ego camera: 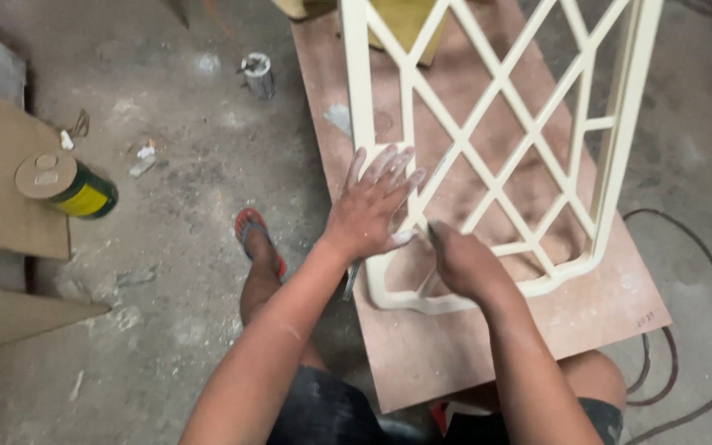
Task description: The person sands a white wooden lattice frame using a sanding block. They hold the frame steady with one hand while moving the sanding block back and forth across the surface with the other hand.
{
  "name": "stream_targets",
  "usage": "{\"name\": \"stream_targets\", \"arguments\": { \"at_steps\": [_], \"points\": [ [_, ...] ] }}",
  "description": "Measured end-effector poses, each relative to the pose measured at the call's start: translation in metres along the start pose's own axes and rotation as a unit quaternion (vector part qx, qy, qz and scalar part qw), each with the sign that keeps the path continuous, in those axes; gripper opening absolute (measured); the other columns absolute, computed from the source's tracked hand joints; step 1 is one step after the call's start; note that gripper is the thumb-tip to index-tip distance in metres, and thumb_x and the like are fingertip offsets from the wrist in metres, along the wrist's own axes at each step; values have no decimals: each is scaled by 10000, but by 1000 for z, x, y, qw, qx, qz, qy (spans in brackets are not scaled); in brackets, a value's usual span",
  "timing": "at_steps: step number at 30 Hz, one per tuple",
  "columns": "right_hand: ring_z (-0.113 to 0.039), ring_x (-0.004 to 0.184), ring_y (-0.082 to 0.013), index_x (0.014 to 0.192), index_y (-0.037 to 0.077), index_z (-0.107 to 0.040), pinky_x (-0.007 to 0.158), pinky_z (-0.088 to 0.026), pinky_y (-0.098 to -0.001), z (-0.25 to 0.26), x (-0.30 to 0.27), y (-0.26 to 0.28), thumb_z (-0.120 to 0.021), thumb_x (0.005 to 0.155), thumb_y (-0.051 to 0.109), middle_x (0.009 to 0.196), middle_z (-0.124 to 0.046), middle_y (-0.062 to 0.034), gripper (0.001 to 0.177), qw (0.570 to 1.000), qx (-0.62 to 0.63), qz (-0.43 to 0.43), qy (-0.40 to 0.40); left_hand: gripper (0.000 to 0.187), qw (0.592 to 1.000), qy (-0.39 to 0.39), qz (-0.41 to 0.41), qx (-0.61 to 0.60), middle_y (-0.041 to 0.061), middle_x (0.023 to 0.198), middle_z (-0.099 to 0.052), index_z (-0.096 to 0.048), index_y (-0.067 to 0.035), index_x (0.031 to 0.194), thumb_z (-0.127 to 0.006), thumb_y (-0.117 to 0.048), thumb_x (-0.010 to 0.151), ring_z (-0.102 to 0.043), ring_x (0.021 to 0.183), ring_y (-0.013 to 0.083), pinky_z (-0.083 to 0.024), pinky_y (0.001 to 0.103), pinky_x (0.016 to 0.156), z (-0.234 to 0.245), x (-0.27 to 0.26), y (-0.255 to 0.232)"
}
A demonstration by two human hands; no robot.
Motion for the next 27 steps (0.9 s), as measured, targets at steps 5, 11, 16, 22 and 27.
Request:
{"name": "stream_targets", "arguments": {
  "at_steps": [5, 11, 16, 22, 27],
  "points": [
    [-686, 1099, -491, 1343, 102, -594, 966, -535, -605, 2, -3, 0, -446, 933, 186, 1073, -728, -301, 444, 1000, 31, -1, -2, 843, 999, -25, -5, -24, 31, 1586, -477, -546, -307, 1471, -670, -652, 713, -361, 1513, 275, -205, 582, 1253, 3, 0, -3],
    [-702, 1058, -488, 1218, 0, -634, 971, -513, -620, 1, 2, -2, -472, 934, 155, 994, -737, -327, 361, 991, 133, 25, -7, 837, 999, -50, -10, -18, 34, 1568, -500, -551, -301, 1471, -672, -653, 721, -382, 1496, 273, -194, 580, 1251, 6, 4, -3],
    [-688, 1111, -478, 1274, 9, -634, 962, -540, -592, -9, 11, -11, -443, 923, 127, 1097, -725, -308, 417, 994, 108, 25, -4, 849, 999, -48, -7, -12, 58, 1566, -502, -556, -276, 1470, -685, -656, 721, -387, 1491, 293, -218, 583, 1241, 7, 2, -4],
    [-720, 1069, -430, 1285, 58, -666, 902, -581, -530, -6, 14, -8, -470, 911, 119, 1057, -744, -247, 427, 995, 94, 20, -38, 885, 999, -38, -2, -3, 40, 1587, -467, -525, -297, 1487, -679, -695, 711, -373, 1493, 281, -224, 589, 1236, 0, 2, -2],
    [-699, 1094, -476, 1295, 17, -650, 938, -557, -581, 15, -13, 7, -433, 933, 107, 1087, -727, -302, 431, 995, 92, 22, -16, 931, 999, -33, 0, -6, 49, 1575, -481, -517, -294, 1498, -715, -673, 671, -375, 1492, 288, -216, 595, 1235, 0, 5, -1]
  ]
}}
Point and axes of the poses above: each hand's wrist, its own x-axis towards the middle knuckle, its own z-axis out of the back of the hand, y = z × x, the point moved 10 cm from there along x, towards the middle knuckle
